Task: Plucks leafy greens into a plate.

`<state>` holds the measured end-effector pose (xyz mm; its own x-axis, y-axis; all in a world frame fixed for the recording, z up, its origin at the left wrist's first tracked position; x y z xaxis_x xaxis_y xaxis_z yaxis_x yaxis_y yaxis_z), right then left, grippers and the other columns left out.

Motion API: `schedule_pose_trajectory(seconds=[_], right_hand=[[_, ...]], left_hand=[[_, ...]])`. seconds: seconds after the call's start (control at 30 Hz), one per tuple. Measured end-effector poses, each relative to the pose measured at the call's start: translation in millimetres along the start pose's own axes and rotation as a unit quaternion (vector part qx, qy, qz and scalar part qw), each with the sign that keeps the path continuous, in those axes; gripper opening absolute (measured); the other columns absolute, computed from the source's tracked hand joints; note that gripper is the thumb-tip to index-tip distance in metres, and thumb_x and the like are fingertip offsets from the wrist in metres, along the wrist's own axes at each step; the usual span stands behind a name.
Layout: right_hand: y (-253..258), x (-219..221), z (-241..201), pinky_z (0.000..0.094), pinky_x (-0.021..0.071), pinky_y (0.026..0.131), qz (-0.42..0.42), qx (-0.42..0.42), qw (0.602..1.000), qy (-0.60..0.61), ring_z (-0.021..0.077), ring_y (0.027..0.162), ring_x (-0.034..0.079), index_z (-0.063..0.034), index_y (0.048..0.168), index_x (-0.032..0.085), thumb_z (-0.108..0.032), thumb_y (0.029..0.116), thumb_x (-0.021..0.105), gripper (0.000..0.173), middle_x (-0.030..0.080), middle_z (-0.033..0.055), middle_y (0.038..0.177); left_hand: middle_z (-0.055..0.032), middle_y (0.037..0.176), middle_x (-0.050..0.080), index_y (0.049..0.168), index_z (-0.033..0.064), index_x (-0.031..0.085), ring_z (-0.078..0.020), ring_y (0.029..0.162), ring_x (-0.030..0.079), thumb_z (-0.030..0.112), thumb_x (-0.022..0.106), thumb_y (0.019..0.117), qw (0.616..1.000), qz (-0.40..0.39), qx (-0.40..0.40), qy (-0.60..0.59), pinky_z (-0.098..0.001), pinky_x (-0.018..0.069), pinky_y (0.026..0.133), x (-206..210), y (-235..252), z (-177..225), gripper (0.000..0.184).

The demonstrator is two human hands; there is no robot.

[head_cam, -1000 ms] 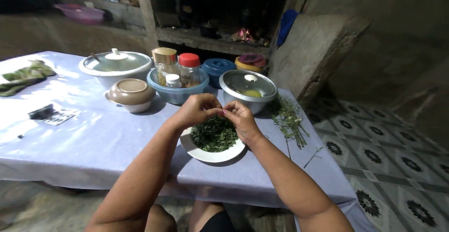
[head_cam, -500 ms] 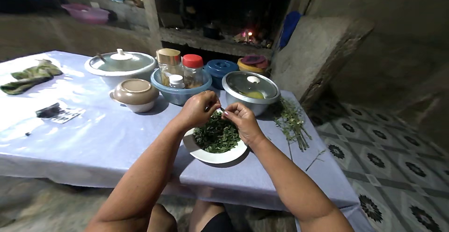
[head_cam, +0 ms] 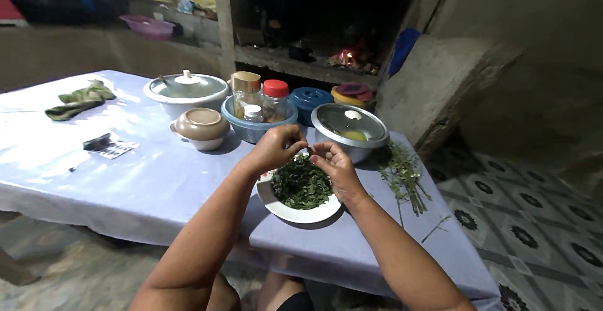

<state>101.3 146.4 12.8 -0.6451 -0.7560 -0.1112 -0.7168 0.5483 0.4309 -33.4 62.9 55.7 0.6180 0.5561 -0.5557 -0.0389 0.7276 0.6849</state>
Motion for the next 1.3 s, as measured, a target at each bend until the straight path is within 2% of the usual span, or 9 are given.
schedule_pose_trajectory(seconds=[0.17,0.4,0.57,0.7,0.8,0.97,1.03,1.2,1.3], right_hand=[[-0.4,-2.1,1.5,0.0329,0.0577,0.083,0.017,-0.016,1.000,0.013,0.0138,0.090,0.066,-0.0026,0.110,0.065,-0.004,0.0961,0.068,0.014,0.068,0.0073,0.100],[2.9,-14.1,4.7,0.0288,0.0552,0.074,0.037,0.006,0.999,-0.001,0.0115,0.082,0.063,-0.0047,0.103,0.065,-0.004,0.0958,0.067,0.008,0.068,0.0056,0.095],[2.4,-8.2,5.0,0.0339,0.0561,0.089,0.017,0.012,0.999,-0.039,0.0138,0.101,0.066,-0.0045,0.120,0.069,-0.014,0.1002,0.065,0.022,0.069,0.0067,0.118],[1.9,-7.2,1.4,0.0348,0.0562,0.093,0.020,-0.015,0.998,-0.061,0.0169,0.113,0.064,-0.0028,0.109,0.072,-0.012,0.0957,0.070,0.017,0.064,0.0092,0.133],[2.2,-7.9,-5.5,0.0347,0.0564,0.096,0.025,-0.075,0.989,-0.123,0.0185,0.118,0.064,0.0006,0.098,0.072,-0.008,0.0941,0.071,0.009,0.064,0.0137,0.132],[1.3,-8.1,-18.7,0.0367,0.0541,0.101,0.023,-0.118,0.975,-0.186,0.0197,0.121,0.063,0.0018,0.097,0.071,-0.005,0.0937,0.069,0.008,0.066,0.0146,0.130],[2.6,-15.0,-33.2,0.0383,0.0524,0.105,0.030,-0.142,0.964,-0.224,0.0208,0.124,0.063,0.0036,0.099,0.072,-0.003,0.0936,0.067,0.010,0.067,0.0159,0.130],[4.8,-110.6,-97.9,0.0401,0.0525,0.106,0.211,-0.242,0.867,-0.381,0.0261,0.123,0.064,0.0033,0.102,0.073,-0.011,0.0964,0.067,0.017,0.068,0.0190,0.127],[-4.7,-202.9,-99.0,0.0447,0.0462,0.111,0.366,-0.143,0.815,-0.425,0.0332,0.129,0.058,0.0049,0.109,0.072,-0.014,0.0984,0.063,0.023,0.063,0.0237,0.132]], left_hand=[[-0.0040,0.093,0.068,0.100,0.0078,0.070,-0.0132,0.084,0.066,0.023,0.064,0.1006,0.999,-0.032,0.000,0.017,-0.0373,0.0579,0.079,18.0,0.4,2.6,0.017],[-0.0053,0.094,0.067,0.100,0.0072,0.068,-0.0145,0.084,0.066,0.023,0.061,0.1014,1.000,0.019,-0.012,0.018,-0.0390,0.0568,0.079,-5.9,0.2,-2.7,0.017],[-0.0026,0.092,0.069,0.098,0.0068,0.069,-0.0098,0.084,0.067,0.021,0.064,0.1004,1.000,0.004,-0.003,-0.020,-0.0328,0.0580,0.080,-0.3,-0.3,3.1,0.015],[-0.0033,0.093,0.069,0.098,0.0068,0.071,-0.0112,0.086,0.068,0.021,0.066,0.0992,0.999,-0.020,0.025,-0.008,-0.0339,0.0587,0.082,13.8,-0.1,5.9,0.016],[-0.0032,0.092,0.069,0.098,0.0071,0.071,-0.0116,0.085,0.068,0.021,0.066,0.0985,0.999,-0.035,0.020,0.001,-0.0347,0.0586,0.081,20.5,-0.6,7.3,0.014],[-0.0030,0.093,0.069,0.097,0.0084,0.070,-0.0127,0.085,0.068,0.022,0.064,0.0995,1.000,-0.022,0.020,-0.001,-0.0354,0.0595,0.079,23.3,-2.1,13.1,0.015],[-0.0051,0.102,0.069,0.107,0.0077,0.070,-0.0140,0.087,0.068,0.025,0.061,0.1011,1.000,-0.007,0.013,-0.023,-0.0359,0.0594,0.079,20.8,-1.7,11.5,0.020],[-0.0068,0.121,0.069,0.123,0.0092,0.066,-0.0153,0.093,0.069,0.031,0.057,0.1036,0.999,0.035,-0.010,-0.019,-0.0378,0.0601,0.082,5.1,2.1,-8.0,0.031],[-0.0069,0.117,0.069,0.122,0.0101,0.066,-0.0157,0.090,0.069,0.031,0.057,0.1039,0.998,0.052,-0.043,-0.012,-0.0388,0.0606,0.080,-1.0,1.5,-19.8,0.029]])
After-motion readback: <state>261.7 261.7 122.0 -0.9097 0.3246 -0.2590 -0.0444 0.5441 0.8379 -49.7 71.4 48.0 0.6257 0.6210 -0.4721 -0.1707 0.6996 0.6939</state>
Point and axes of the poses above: each hand's wrist, its own y-axis towards the middle knuckle, its own x-axis out of the palm, z = x × y, the point moved 9 cm from there along y, towards the middle knuckle
